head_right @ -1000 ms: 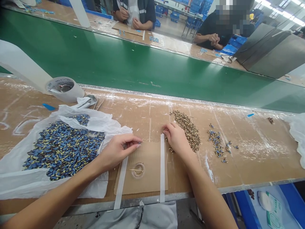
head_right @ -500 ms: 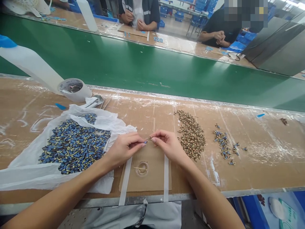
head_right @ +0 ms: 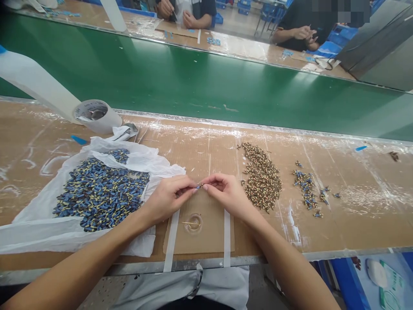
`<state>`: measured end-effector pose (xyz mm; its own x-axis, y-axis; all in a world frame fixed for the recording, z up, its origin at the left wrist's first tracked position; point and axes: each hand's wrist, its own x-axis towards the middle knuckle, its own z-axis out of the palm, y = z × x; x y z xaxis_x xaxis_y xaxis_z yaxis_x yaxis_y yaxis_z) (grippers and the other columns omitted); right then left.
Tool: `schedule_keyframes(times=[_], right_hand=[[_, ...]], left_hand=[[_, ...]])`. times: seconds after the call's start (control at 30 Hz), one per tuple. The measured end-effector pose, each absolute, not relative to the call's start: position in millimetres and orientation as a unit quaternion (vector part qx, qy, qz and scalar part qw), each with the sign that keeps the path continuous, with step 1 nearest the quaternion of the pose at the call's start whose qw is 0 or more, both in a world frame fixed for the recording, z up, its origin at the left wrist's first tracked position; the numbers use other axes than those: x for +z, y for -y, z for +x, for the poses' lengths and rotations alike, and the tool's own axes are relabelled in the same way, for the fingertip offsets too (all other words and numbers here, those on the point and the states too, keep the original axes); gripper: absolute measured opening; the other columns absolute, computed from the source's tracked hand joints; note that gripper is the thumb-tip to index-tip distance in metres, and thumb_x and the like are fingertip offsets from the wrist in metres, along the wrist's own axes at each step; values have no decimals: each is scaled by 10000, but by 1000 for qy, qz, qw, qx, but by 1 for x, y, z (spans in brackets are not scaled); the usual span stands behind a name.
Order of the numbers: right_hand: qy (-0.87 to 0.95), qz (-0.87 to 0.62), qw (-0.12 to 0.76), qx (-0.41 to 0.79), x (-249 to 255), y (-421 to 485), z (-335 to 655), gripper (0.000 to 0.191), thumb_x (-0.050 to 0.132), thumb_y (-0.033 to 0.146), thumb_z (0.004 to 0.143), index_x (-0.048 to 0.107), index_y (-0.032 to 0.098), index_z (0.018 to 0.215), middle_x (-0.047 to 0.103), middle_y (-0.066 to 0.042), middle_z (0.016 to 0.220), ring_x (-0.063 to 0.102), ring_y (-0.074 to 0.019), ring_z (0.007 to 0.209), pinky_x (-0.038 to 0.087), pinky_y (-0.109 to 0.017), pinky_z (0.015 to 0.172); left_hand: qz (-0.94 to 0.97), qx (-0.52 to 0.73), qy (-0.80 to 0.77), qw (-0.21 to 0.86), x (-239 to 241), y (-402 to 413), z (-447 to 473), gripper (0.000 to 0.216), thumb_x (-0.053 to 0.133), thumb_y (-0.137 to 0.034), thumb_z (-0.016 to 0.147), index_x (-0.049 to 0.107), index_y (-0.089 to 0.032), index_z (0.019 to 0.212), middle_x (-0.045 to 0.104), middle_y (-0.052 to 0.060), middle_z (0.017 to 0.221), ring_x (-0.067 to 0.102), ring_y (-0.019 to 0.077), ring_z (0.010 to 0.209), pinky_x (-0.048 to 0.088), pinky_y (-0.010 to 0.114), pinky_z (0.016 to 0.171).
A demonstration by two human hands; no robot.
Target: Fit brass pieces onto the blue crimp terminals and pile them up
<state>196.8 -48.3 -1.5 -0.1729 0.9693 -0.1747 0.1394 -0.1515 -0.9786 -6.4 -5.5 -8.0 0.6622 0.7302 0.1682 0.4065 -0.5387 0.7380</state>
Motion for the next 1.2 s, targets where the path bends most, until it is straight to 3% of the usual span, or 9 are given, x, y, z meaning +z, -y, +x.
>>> schedule_keyframes(times=[0.8,1.2], right_hand=[[534,-532,367,544,-10,51,192,192,639,341,853,657,168,935,697,-63,881,641,-162,780,515,-301,716],[535,-550,321,555,3,53,192,226,660,368,834,663,143,859,644,-23,712,564,-127,619,441,-256,571]], left_hand=[[902,214,-289,238,-9,6,-7,176,486,-173,933,653,-147,883,608,28,757,527,150,704,402,267,648],[933,185,-257,171,-6,8,-6,207,453,-152,927,613,-148,794,580,30,726,505,153,674,359,270,606]])
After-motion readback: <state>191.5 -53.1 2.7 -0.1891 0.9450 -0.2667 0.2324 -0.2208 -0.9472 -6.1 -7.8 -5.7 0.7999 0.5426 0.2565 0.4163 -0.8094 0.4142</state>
